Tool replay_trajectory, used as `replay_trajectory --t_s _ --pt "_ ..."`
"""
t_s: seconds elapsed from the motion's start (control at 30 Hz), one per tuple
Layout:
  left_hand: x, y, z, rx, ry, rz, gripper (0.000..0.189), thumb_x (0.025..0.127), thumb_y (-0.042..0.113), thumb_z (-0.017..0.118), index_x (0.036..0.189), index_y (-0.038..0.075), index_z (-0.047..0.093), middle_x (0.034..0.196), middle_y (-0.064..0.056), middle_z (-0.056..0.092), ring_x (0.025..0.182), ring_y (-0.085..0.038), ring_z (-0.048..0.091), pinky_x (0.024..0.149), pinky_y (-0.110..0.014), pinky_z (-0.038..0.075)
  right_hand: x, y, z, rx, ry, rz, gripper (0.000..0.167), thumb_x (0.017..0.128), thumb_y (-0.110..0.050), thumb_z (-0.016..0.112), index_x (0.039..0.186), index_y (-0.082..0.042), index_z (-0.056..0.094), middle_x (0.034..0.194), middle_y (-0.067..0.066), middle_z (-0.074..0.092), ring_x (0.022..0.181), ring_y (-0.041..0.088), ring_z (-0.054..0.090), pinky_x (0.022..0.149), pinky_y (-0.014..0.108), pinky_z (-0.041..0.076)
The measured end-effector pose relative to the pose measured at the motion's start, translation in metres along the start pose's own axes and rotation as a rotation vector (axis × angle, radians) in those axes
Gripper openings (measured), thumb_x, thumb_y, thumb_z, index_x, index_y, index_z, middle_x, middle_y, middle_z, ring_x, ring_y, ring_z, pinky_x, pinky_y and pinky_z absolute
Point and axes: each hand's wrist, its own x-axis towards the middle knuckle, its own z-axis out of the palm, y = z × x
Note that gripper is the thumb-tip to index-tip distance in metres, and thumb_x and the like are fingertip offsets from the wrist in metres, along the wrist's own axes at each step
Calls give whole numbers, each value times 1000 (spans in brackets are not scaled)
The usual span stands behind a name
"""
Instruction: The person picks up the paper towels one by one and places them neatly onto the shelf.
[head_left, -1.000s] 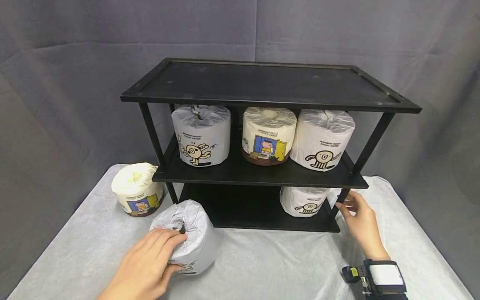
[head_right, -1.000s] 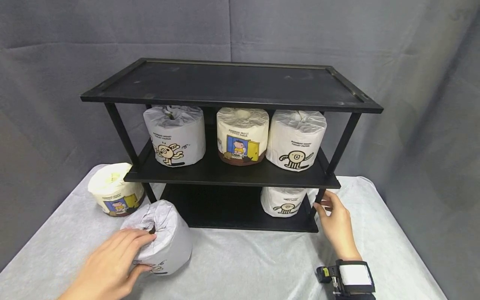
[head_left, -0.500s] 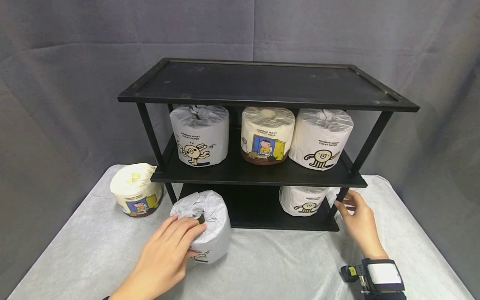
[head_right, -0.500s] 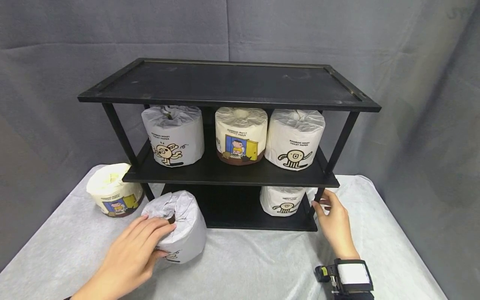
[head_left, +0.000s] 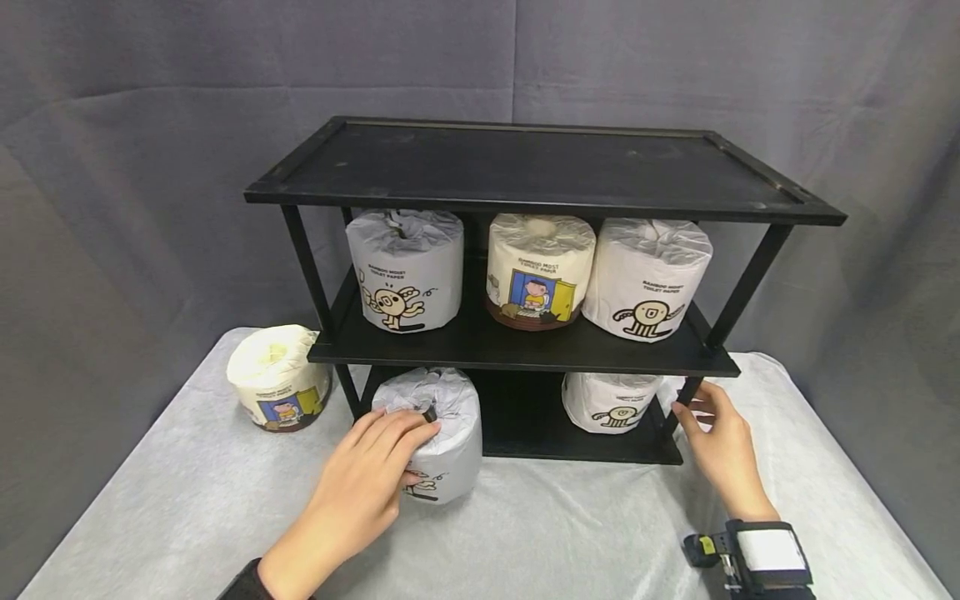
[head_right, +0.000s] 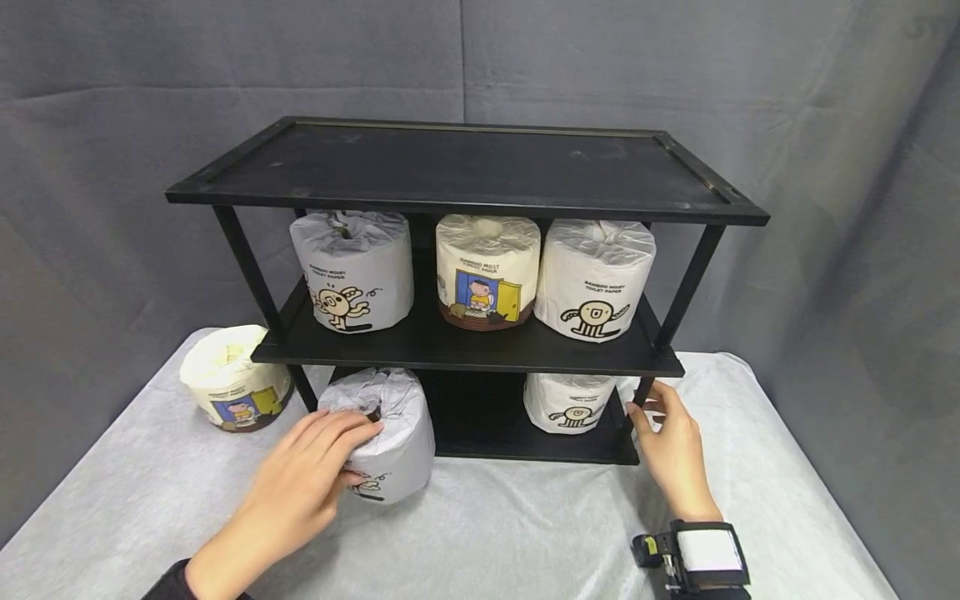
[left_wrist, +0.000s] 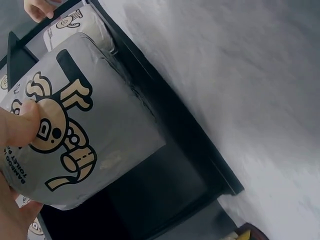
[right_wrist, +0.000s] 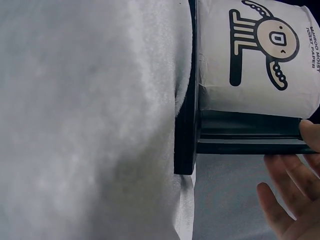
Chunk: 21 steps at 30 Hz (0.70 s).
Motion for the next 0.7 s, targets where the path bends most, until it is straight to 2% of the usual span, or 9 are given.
replay_trajectory --t_s 0.2,0.47,0.7 --pt "12 0 13 -9 32 20 54 79 14 75 129 6 58 122 -9 60 117 -27 56 105 -41 39 0 -1 0 7 -2 6 37 94 -6 65 128 3 54 110 26 66 92 43 66 80 51 48" --pt "28 3 29 -25 22 7 58 76 12 79 129 7 58 123 -8 59 118 -25 55 109 -38 37 0 -2 0 11 -8 16 38 95 -7 65 129 3 53 112 27 65 93 44 65 81 53 48" --pt "41 5 39 -55 0 -22 59 77 12 79 131 8 57 125 -7 59 120 -24 54 110 -37 34 -1 -1 0 16 -20 25 39 96 -10 64 130 4 52 114 29 63 95 46 64 82 56 47"
